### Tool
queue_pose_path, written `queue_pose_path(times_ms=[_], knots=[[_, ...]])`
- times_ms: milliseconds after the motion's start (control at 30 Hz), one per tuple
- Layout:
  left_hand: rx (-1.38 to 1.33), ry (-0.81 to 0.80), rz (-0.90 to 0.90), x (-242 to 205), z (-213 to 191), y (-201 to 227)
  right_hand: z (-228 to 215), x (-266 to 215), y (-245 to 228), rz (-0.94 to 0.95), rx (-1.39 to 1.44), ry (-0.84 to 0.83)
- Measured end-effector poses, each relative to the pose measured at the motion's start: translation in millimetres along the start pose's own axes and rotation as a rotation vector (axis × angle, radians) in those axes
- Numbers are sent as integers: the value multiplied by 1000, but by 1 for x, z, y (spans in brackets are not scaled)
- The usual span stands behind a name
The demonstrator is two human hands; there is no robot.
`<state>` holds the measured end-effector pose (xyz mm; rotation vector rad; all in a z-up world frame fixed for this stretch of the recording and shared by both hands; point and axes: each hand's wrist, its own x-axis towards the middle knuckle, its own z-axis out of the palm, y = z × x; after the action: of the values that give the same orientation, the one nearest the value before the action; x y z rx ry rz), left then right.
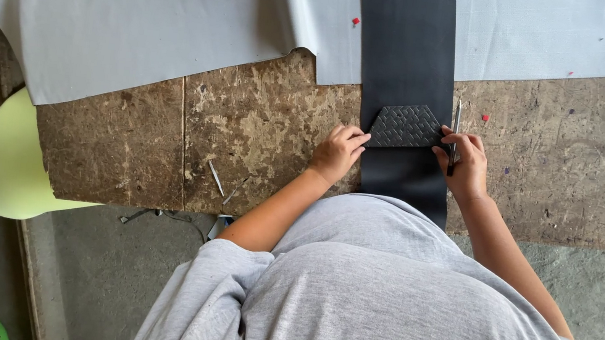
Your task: The person places a textured template on a black sheet of material and uses a pencil to trace its outline. They repeatedly reposition the template along the sheet to mark multiple shapes.
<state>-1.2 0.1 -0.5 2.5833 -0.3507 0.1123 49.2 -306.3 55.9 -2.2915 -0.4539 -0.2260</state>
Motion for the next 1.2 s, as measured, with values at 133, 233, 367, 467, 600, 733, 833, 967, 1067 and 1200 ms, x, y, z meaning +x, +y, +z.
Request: queue_pose_path(times_ms=[133,233,367,467,600,733,833,967,1067,1200], knots=[[-40,40,-2,-1,4,-1,-1,0,-1,-24,-7,0],[8,64,8,-1,11,-3,-1,0,1,-16,0,3],[68,91,23,-1,18,-2,-1,0,-1,-25,-5,-1],[95,87,29,1,17,1,-1,0,0,-26,-7,0],[150,81,41,4,14,7,1,-1,4,-27,-14,2],[197,64,29,12,9,26,-1,-1,3,-24,-12,3],[165,112,69,26,19,48,0,-1,3,-26,-12,0],[147,243,255,56,41,82,-1,0,2,-42,-27,-9],[188,144,291,73,44,94,-1,1,-2,-39,-33,-3],[257,-84,228,78,42,99,-1,0,-3,-22,-32,4]])
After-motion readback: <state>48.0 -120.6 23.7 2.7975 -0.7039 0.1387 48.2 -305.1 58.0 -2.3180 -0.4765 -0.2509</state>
